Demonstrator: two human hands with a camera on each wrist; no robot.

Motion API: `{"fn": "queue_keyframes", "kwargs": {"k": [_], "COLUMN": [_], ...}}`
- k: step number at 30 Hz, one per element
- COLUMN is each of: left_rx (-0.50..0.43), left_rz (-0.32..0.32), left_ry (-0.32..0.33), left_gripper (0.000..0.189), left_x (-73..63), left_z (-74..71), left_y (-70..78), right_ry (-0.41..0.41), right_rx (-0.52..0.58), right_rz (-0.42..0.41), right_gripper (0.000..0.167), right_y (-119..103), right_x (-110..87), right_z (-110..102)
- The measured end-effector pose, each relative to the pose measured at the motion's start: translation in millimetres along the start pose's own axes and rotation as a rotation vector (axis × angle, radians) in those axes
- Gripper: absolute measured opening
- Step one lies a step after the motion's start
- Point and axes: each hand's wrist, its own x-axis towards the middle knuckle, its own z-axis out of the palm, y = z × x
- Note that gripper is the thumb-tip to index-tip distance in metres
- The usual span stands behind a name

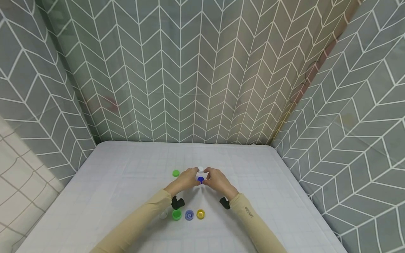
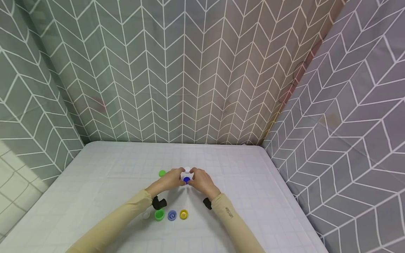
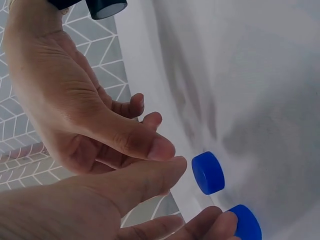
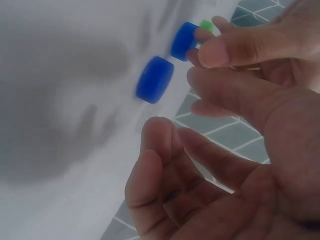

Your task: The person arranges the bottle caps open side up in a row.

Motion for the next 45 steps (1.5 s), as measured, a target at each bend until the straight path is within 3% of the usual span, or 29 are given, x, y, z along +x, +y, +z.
{"fn": "queue_keyframes", "kwargs": {"k": [9,17,24,36,45], "left_rx": [0.027,0.009,0.017,0.0,0.045], "left_rz": [0.002,0.052,0.037,0.125,0.072], "left_ry": [0.005,0.0,-0.007,0.036,0.031], "left_gripper": [0.051,0.015,0.012,0.008,0.013], "left_x": [3.2,4.8,4.7,2.9,4.3], "left_z": [7.3,5.8,8.8,9.6,12.0], "left_y": [-3.6,-3.4,-5.6,-10.4,-9.0], "right_ry": [-0.034,-0.033,-0.034,-0.004,-0.006], "right_rx": [0.007,-0.006,-0.008,0.008,-0.006], "right_rz": [0.008,-0.029,-0.03,-0.049,-0.048], "right_gripper": [0.048,0.048,0.043,0.022,0.022], "right_y": [0,3,6,8,8], "right_x": [2.0,5.0,7.5,7.0,6.7], "right_z": [9,16,21,24,24]}}
